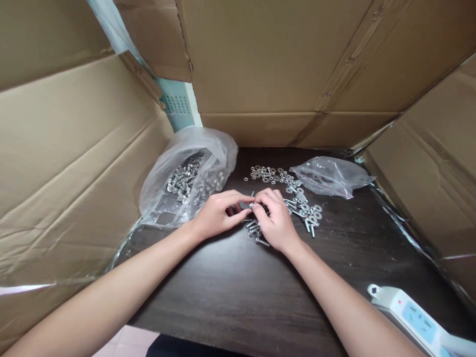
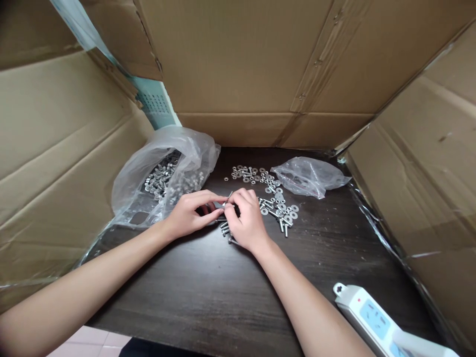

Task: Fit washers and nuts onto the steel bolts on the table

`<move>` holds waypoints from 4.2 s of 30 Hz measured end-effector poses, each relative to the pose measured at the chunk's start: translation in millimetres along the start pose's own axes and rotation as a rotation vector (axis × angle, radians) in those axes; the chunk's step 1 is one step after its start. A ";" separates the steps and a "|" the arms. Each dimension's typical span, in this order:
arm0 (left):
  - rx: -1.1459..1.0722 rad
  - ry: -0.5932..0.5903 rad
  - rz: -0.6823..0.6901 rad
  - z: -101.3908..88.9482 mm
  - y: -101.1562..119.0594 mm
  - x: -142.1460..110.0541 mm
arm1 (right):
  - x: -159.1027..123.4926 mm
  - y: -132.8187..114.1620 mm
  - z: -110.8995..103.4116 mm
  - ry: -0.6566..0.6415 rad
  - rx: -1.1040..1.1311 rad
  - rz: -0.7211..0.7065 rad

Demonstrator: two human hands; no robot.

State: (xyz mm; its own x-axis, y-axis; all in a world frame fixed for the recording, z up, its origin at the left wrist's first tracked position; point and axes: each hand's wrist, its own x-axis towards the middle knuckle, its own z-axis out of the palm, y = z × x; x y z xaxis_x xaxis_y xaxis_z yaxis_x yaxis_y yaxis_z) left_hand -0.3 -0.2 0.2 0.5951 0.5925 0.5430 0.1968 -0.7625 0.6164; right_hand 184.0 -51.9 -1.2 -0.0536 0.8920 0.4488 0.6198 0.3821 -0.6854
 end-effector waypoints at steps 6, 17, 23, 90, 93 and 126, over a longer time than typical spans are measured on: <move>-0.027 0.009 -0.092 -0.2 1.7 -0.4 | 0.1 -0.9 -1.1 -0.013 0.024 -0.007; -0.058 0.028 -0.129 -1.5 4.5 -0.2 | -0.2 -0.3 0.1 -0.008 0.021 0.001; -0.051 0.040 -0.094 -1.6 4.8 0.1 | 0.4 -1.9 -0.5 0.002 0.032 0.002; 0.662 0.132 -0.106 -57.1 17.8 3.1 | 3.0 2.7 -6.1 0.420 -0.051 0.062; 0.470 -0.099 0.062 -24.0 26.4 5.1 | 3.3 1.0 -4.6 0.435 -0.075 0.001; -0.025 -0.177 -0.309 8.3 -2.1 15.7 | 7.5 2.5 -19.3 -0.073 -0.583 0.338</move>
State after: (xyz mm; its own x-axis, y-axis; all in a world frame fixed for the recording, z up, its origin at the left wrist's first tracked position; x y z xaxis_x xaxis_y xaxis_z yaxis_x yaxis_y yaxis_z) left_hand 15.1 8.5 2.6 0.6367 0.7384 0.2222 0.3711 -0.5461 0.7511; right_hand 200.2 -48.9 11.6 0.1776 0.9613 0.2104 0.9315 -0.0953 -0.3510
